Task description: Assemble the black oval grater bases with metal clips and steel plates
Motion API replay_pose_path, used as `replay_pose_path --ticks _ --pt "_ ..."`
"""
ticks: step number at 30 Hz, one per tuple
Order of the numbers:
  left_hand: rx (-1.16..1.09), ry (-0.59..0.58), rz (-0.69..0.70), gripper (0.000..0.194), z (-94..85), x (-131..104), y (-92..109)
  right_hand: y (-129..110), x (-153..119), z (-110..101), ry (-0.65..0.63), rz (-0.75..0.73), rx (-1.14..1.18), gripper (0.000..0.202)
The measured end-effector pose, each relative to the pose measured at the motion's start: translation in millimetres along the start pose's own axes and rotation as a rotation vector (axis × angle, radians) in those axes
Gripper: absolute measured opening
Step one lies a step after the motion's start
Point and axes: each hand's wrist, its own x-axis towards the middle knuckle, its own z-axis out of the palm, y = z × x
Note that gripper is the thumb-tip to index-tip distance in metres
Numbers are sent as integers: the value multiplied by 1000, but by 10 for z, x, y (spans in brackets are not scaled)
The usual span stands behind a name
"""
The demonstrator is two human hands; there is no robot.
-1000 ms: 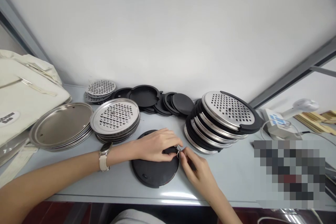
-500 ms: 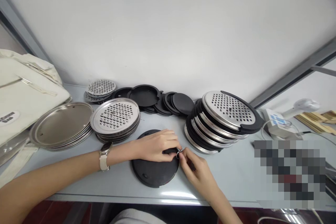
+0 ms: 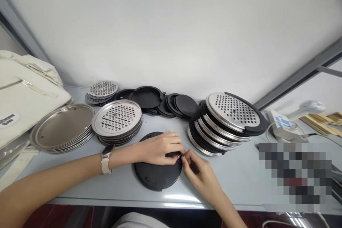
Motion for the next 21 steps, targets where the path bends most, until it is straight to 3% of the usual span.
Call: replay_pose_path --ticks 12,21 --pt "-4 -2 0 12 1 1 -9 -7 -1 -9 -35 60 51 12" --pt "-17 1 18 10 1 2 -12 -29 -12 -44 -38 8 21 8"
